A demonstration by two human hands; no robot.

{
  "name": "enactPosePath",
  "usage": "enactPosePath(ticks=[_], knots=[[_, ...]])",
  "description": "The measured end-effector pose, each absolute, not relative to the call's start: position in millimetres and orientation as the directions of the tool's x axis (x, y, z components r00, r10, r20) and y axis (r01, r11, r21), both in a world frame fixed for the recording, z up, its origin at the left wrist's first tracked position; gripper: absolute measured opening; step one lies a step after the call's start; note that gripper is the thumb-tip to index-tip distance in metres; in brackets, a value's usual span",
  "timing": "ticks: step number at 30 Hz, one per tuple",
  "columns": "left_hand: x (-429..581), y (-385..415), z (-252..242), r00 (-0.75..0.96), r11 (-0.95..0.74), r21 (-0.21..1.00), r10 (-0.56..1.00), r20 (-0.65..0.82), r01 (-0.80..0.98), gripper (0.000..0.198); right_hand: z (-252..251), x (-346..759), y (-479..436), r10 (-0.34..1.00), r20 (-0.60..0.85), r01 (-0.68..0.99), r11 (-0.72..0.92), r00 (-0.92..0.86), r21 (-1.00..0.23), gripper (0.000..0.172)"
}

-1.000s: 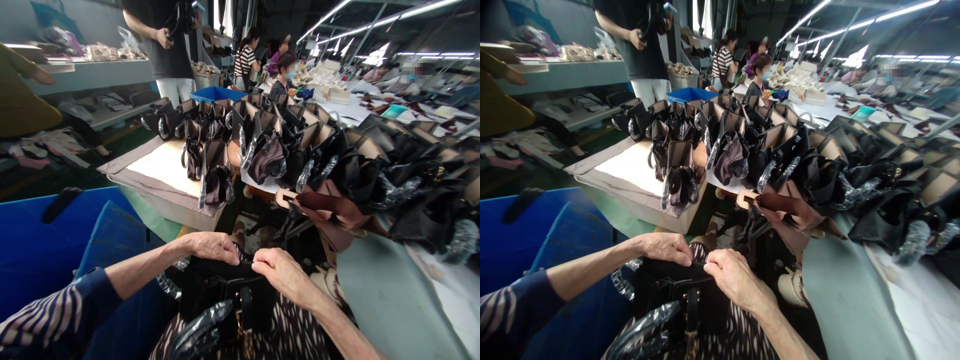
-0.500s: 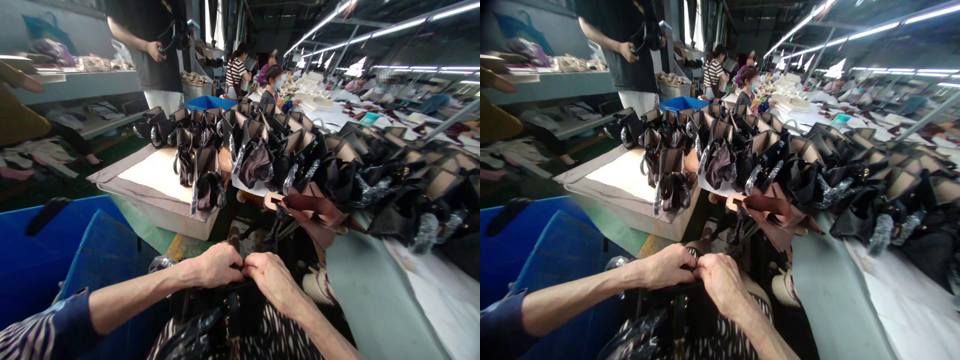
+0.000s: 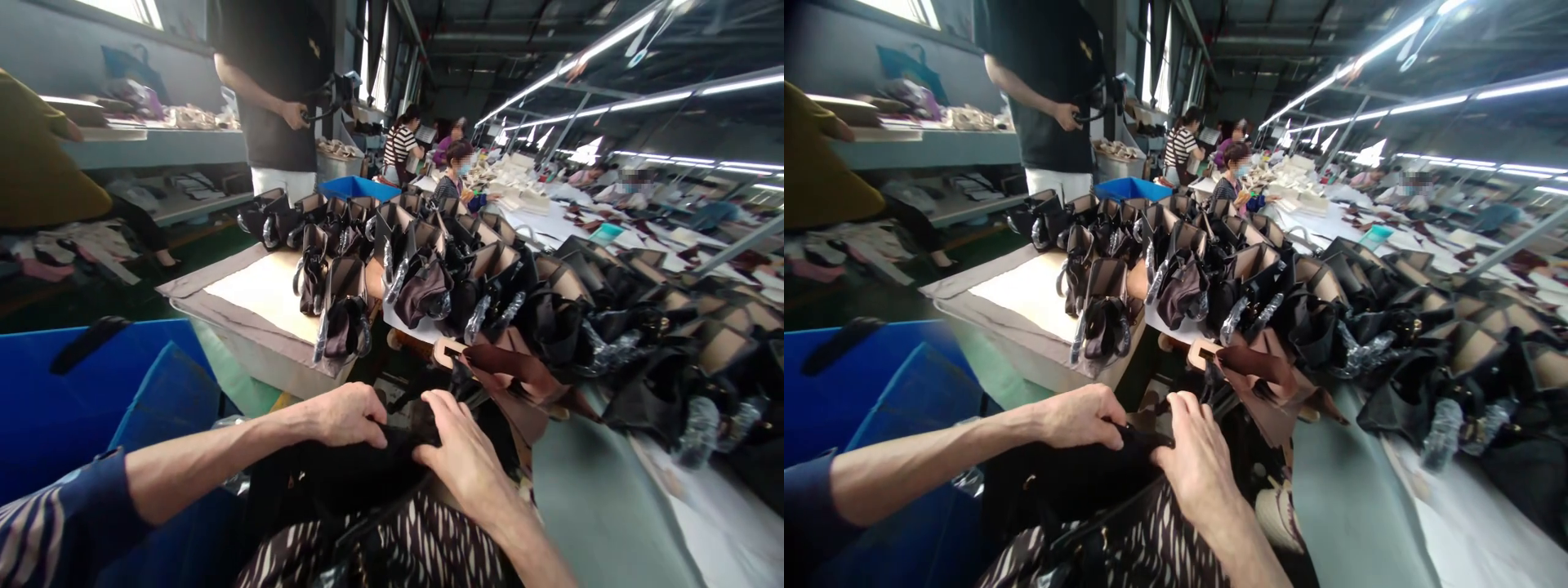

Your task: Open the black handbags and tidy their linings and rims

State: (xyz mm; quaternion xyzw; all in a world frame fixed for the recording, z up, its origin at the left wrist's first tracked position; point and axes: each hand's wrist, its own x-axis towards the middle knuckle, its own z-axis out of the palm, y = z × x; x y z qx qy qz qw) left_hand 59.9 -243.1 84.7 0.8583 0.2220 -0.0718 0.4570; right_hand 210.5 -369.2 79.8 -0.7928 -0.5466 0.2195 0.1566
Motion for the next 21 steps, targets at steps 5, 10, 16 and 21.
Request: enactPosePath(ticks=[5, 10, 16, 21], knots=[[53, -234, 95, 0.885, -0.423, 0.782, 0.307, -0.351, 0.457, 0.015, 89, 219, -359, 0.915, -0.374, 0.552, -0.393, 0.153, -0.735, 0.022], [47, -234, 98, 0.885, -0.384, 0.807, 0.316, -0.342, 0.449, 0.016, 86, 213, -362, 0.915, -0.355, 0.396, -0.404, 0.193, -0.825, 0.019], [45, -237, 97, 0.897, -0.353, 0.839, 0.316, -0.309, 0.413, 0.019, 86, 213, -365, 0.923, -0.294, 0.415, -0.375, 0.247, -0.829, 0.015], [41, -236, 87, 0.907, -0.321, 0.852, 0.222, -0.357, 0.414, 0.022, 79, 208, -374, 0.916, -0.308, 0.371, -0.389, 0.259, -0.844, 0.015]])
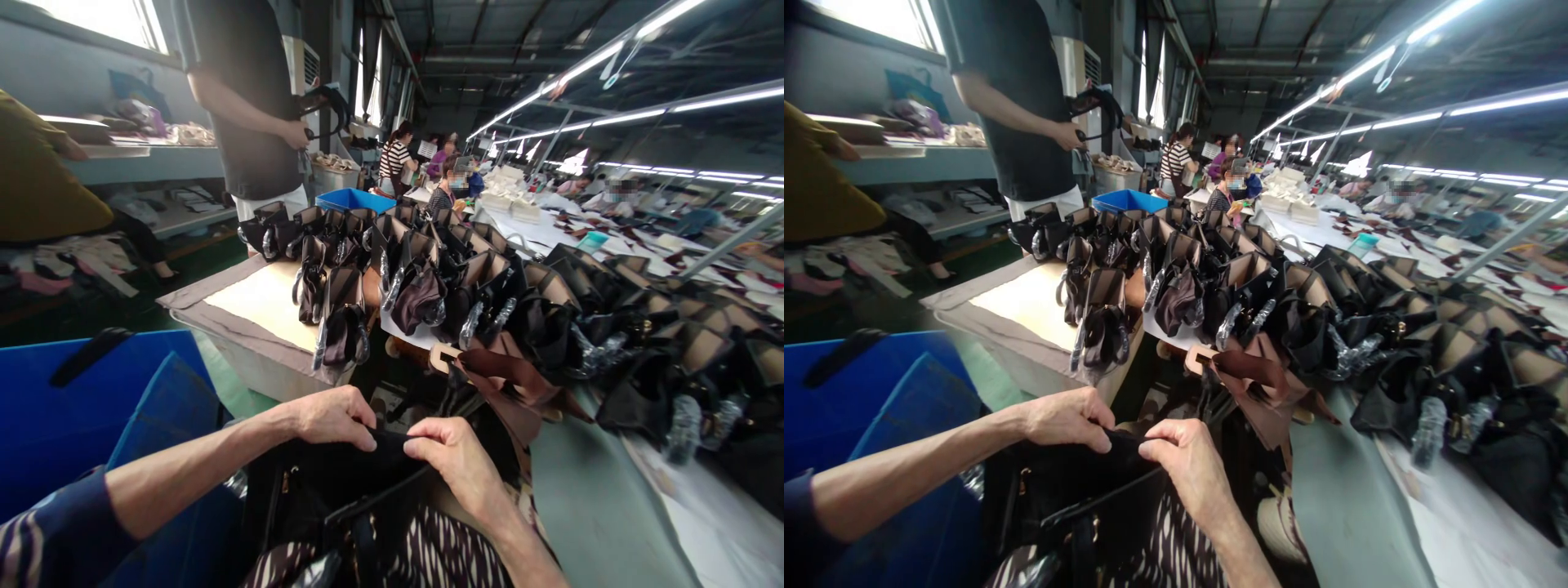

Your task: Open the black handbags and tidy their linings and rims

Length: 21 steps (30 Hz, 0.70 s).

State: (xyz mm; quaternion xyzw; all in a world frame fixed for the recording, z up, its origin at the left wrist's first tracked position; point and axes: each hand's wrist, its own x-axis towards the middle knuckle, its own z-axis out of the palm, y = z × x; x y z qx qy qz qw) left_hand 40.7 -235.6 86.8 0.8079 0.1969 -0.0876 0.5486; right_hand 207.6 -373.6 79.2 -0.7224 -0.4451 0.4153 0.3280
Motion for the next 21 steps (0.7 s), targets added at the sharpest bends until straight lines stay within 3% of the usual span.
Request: enactPosePath(ticks=[3, 8, 13, 21], knots=[[40, -238, 75, 0.922, -0.326, 0.863, 0.160, -0.352, 0.386, 0.023, 65, 205, -377, 0.901, -0.373, 0.298, -0.427, 0.222, -0.854, 0.014], [45, -247, 69, 0.962, -0.473, 0.839, 0.144, -0.230, 0.271, 0.026, 48, 206, -377, 0.889, -0.405, 0.246, -0.451, 0.214, -0.858, 0.014], [52, -251, 70, 0.973, -0.612, 0.757, 0.159, -0.165, 0.229, 0.024, 54, 209, -374, 0.896, -0.407, 0.305, -0.444, 0.178, -0.843, 0.013], [59, -255, 63, 0.971, -0.679, 0.694, 0.154, -0.182, 0.238, 0.025, 46, 208, -372, 0.913, -0.372, 0.380, -0.409, 0.169, -0.830, 0.016]])
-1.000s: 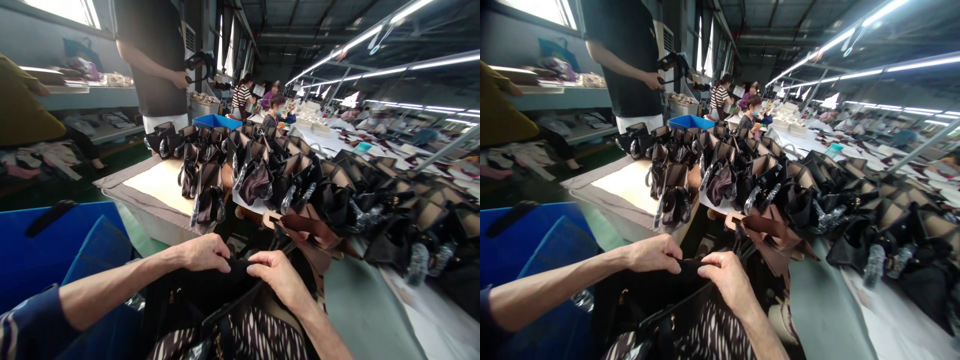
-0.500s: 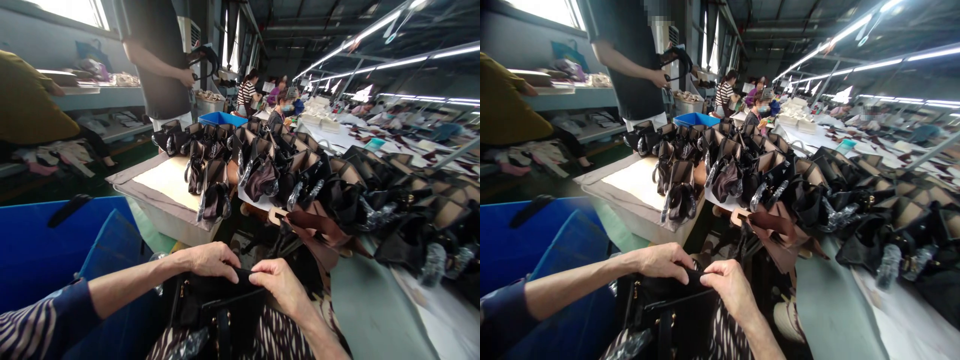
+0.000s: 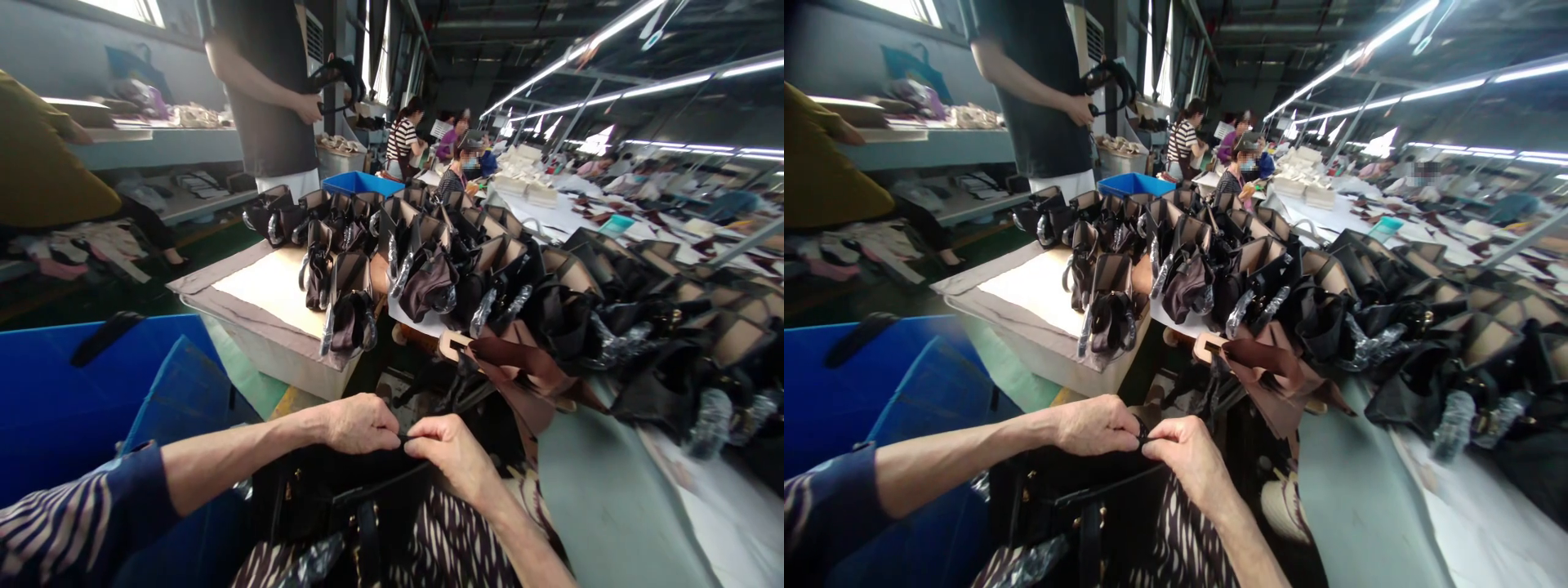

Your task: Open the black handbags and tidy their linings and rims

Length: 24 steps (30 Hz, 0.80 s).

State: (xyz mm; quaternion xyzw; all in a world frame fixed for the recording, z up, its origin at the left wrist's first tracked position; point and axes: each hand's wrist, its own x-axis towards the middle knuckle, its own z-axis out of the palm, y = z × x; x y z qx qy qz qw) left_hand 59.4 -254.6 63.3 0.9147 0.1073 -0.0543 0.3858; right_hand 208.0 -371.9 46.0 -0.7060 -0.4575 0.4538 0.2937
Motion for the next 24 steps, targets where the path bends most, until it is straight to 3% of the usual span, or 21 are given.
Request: enactPosePath(ticks=[8, 13, 16, 20, 24], knots=[[66, -246, 98, 0.929, -0.799, 0.477, 0.291, -0.227, 0.367, 0.027, 72, 214, -370, 0.895, -0.375, 0.240, -0.430, 0.243, -0.870, 0.052], [63, -240, 109, 0.939, -0.865, 0.368, 0.299, -0.171, 0.342, 0.029, 84, 201, -369, 0.939, -0.286, 0.252, -0.329, 0.194, -0.910, 0.041], [59, -244, 108, 0.929, -0.853, 0.368, 0.340, -0.144, 0.369, 0.030, 88, 190, -370, 0.943, -0.253, 0.260, -0.306, 0.218, -0.916, 0.034], [57, -250, 106, 0.908, -0.827, 0.377, 0.395, -0.139, 0.417, 0.030, 90, 181, -368, 0.913, -0.230, 0.391, -0.357, 0.336, -0.848, 0.027], [58, -252, 111, 0.904, -0.838, 0.341, 0.407, -0.130, 0.426, 0.029, 91, 178, -360, 0.865, -0.171, 0.530, -0.433, 0.472, -0.729, 0.038]])
